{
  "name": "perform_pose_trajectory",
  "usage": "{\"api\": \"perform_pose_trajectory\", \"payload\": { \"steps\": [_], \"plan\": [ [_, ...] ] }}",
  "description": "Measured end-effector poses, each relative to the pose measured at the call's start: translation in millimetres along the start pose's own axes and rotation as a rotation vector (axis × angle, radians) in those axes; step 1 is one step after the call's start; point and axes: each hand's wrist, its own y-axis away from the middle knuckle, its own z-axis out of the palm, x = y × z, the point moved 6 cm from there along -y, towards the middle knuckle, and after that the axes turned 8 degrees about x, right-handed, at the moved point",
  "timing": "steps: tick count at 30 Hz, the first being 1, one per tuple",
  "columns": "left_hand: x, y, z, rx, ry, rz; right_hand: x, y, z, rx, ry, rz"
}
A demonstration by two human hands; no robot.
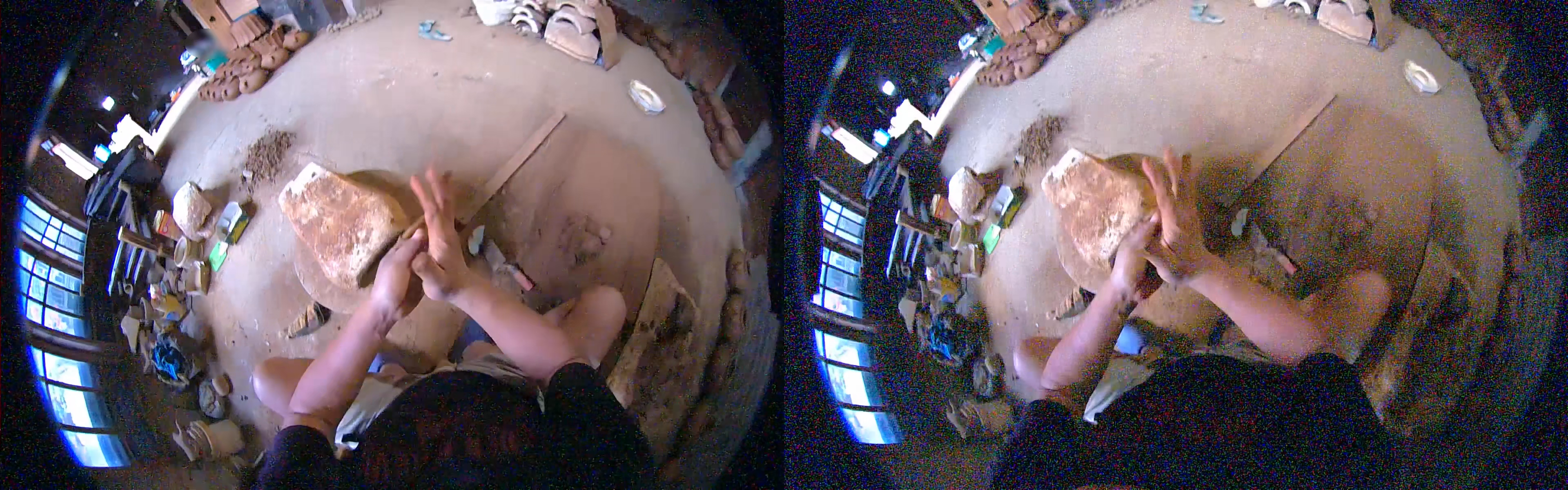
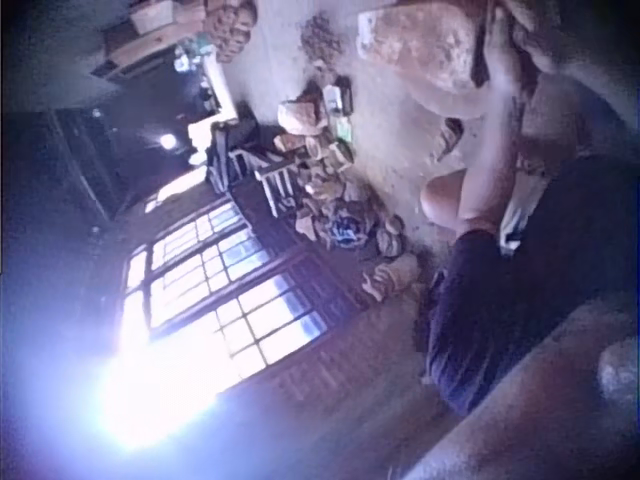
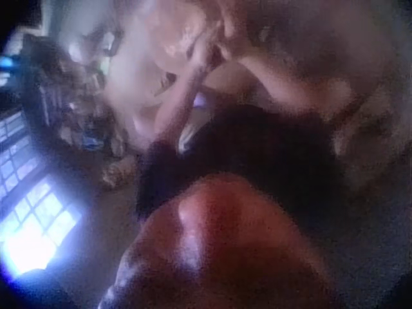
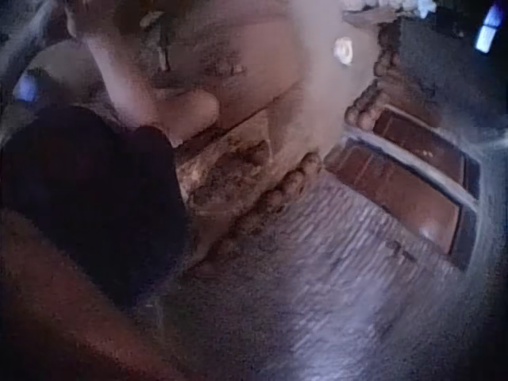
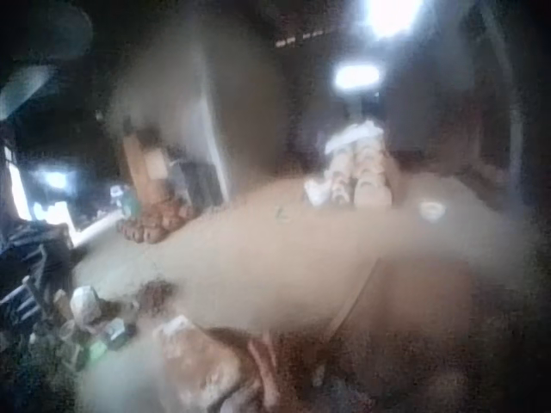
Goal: The person shapes a piece of clay on a wheel by hand and with a rib tool, smoothing the surface and trimming the bottom edge.
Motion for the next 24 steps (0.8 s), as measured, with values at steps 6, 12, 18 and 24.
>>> {"api": "perform_pose_trajectory", "payload": {
  "steps": [6,12,18,24],
  "plan": [
    [-2.4,35.9,-6.2,-0.556,1.283,-0.450,-29.2,23.7,-8.4,-0.416,0.047,-0.241],
    [-45.8,50.5,-23.0,-0.203,0.282,-0.829,7.2,39.9,-9.6,-0.441,0.048,-0.003],
    [-20.2,-0.8,-59.9,0.224,0.322,-0.558,-23.2,34.8,3.8,-0.336,0.094,-0.114],
    [-0.5,-65.2,-172.1,0.459,-0.508,0.381,41.8,90.1,20.0,-0.623,0.170,0.262]
  ]
}}
